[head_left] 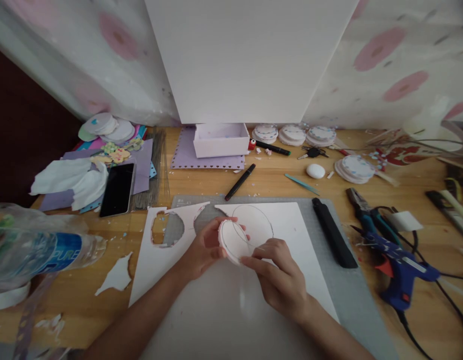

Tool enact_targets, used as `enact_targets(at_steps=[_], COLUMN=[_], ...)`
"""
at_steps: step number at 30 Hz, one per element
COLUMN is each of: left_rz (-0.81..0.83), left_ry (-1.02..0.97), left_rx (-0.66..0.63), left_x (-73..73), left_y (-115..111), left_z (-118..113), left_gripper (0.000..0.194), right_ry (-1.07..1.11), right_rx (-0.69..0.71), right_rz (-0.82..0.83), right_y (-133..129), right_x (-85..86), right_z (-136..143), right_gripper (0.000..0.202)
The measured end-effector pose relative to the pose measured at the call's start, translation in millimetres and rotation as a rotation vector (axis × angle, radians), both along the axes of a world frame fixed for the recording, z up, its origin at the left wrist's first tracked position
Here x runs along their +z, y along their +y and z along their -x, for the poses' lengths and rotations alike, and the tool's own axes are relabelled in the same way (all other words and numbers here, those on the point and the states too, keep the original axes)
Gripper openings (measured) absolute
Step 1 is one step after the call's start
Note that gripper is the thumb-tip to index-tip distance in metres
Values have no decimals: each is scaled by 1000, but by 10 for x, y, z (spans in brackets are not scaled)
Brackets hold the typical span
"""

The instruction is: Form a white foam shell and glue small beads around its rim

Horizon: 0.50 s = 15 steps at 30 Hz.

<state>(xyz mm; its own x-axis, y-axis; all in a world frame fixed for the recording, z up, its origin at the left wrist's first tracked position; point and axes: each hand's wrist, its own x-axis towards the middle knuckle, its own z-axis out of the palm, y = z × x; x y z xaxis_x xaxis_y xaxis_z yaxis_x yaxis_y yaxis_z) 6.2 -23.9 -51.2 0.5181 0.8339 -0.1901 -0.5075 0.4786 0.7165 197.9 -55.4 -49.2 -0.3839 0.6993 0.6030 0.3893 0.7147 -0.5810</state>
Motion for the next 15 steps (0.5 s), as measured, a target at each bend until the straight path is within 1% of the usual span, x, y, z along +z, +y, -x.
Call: enact_targets(at_steps=[7,15], left_rz=[20,-31], left_ry=[1,4], left_rx=[22,49], left_x=[-4,-58], left_y=[2,-2], left_z=[-4,-19], left_gripper=[66,64], right_ry=[-19,-43], right_rx=[-17,-30], right_rz=[7,-10], right_y=[7,-11], right_x=[12,-9], right_z=[15,2], right_gripper=[37,39])
